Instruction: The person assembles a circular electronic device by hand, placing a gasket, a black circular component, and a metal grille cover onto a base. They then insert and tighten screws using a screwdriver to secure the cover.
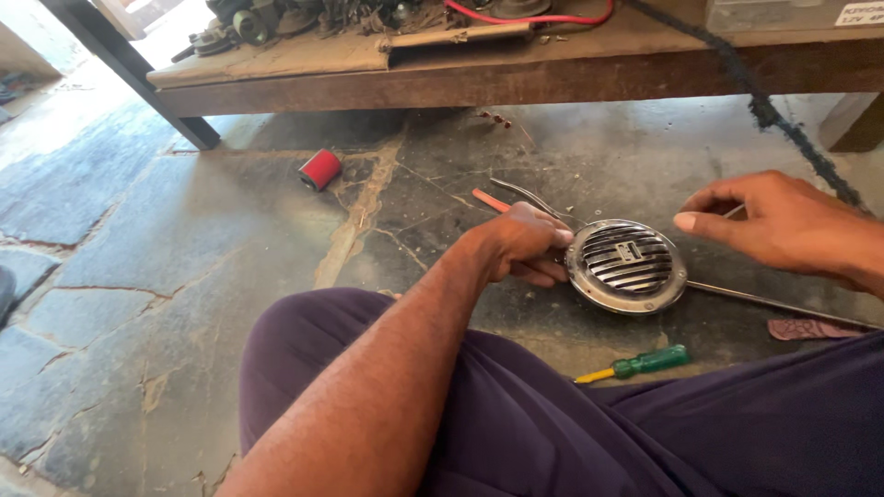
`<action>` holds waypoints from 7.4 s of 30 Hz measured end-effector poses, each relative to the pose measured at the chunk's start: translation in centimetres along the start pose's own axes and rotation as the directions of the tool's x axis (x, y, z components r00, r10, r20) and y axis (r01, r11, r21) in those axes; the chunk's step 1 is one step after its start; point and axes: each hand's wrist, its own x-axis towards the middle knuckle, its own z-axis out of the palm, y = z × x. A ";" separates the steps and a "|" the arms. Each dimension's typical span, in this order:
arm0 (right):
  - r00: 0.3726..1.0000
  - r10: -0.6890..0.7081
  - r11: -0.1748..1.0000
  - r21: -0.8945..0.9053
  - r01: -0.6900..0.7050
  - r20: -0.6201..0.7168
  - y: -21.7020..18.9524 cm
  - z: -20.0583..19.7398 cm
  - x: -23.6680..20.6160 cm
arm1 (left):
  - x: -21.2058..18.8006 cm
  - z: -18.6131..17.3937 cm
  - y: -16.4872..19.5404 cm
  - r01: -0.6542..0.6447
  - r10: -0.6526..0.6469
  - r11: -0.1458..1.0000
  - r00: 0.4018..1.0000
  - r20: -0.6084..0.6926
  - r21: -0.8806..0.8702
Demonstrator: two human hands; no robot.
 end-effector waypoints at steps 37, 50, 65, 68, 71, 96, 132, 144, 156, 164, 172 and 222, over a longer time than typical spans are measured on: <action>0.998 -0.067 0.998 -0.022 0.067 -0.002 0.1 3.6 3.3 | 0.6 -2.8 -1.6 -0.259 0.334 0.922 0.909 -0.250 0.289; 0.999 -0.053 0.999 0.012 0.053 0.004 0.5 4.1 3.6 | -3.4 1.8 -2.0 -0.122 0.098 0.982 0.982 -0.164 -0.144; 0.999 -0.053 0.998 0.016 0.053 0.003 0.4 4.4 3.9 | -5.2 3.0 -0.6 -0.032 0.033 0.999 0.975 -0.218 0.007; 0.999 -0.050 0.999 0.015 0.050 0.004 0.5 4.5 3.9 | -5.5 2.9 -0.2 -0.020 0.027 0.999 0.981 -0.193 0.037; 0.999 -0.043 0.999 0.006 0.043 0.009 0.5 4.5 3.9 | -5.7 3.1 0.0 -0.001 0.009 0.999 0.975 -0.221 0.034; 0.996 -0.090 0.996 -0.014 0.090 0.007 0.7 4.9 4.2 | -4.1 3.6 -0.9 -0.029 0.029 1.000 0.983 -0.179 0.004; 0.983 -0.182 0.924 0.342 0.172 -0.004 -4.6 -1.2 7.2 | 0.8 2.9 -1.0 0.131 -0.130 0.991 0.983 0.133 0.003; 0.984 0.152 0.724 0.667 -0.177 0.096 -3.1 2.5 -0.2 | -2.6 2.9 -0.4 0.077 -0.082 0.996 0.988 0.132 0.045; 0.978 0.200 0.782 0.592 -0.195 0.058 -3.8 3.0 0.2 | -2.9 3.0 -0.2 0.063 -0.069 0.997 0.990 0.121 0.050; 0.985 0.170 0.793 0.587 -0.159 0.036 -3.3 3.2 0.4 | -3.3 3.5 -0.1 0.010 -0.013 0.998 0.998 0.060 0.063; 0.981 0.169 0.795 0.574 -0.195 0.099 -2.9 3.2 0.8 | -3.8 3.6 0.1 -0.051 0.048 0.996 0.998 0.049 0.076; 0.735 -0.530 0.659 -0.340 0.671 0.423 -8.4 6.7 -10.9 | -0.8 1.3 -1.2 -0.062 0.332 0.749 0.897 -0.293 0.659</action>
